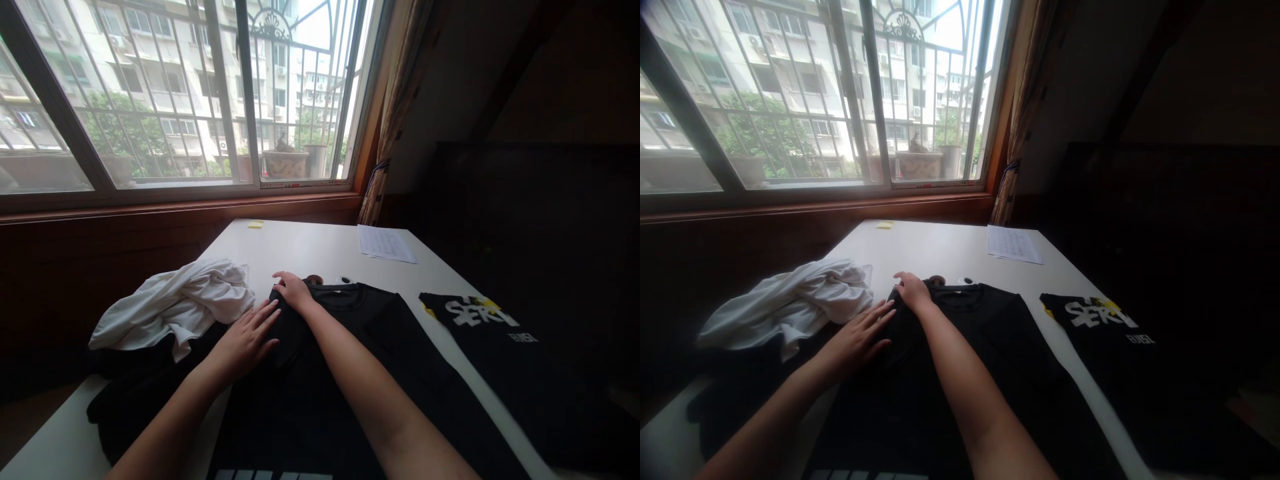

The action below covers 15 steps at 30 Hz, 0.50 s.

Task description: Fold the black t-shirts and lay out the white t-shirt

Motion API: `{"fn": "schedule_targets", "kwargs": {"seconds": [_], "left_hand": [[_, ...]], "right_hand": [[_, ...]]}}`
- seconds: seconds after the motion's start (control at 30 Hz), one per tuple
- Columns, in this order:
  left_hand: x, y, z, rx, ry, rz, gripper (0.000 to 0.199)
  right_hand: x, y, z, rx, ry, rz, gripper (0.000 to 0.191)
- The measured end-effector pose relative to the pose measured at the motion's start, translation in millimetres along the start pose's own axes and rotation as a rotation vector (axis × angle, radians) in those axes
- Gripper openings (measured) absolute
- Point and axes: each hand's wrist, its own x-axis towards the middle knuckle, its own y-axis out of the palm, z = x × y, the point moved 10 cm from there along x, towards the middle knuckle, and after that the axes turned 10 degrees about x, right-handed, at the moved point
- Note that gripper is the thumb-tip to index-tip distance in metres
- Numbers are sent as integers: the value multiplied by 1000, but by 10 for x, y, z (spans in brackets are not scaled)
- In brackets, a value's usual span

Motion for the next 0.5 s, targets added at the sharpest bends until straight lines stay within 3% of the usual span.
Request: {"fn": "schedule_targets", "kwargs": {"seconds": [0.1, 0.17, 0.5], "left_hand": [[43, 322, -12, 46, -31, 106, 63], [38, 423, -15, 64, -41, 160, 65], [-11, 325, -220, 64, 14, 185, 58]], "right_hand": [[8, 5, 13, -40, -20, 18, 35], [17, -4, 10, -78, -27, 19, 36], [145, -35, -94, -229, -23, 19, 43]]}}
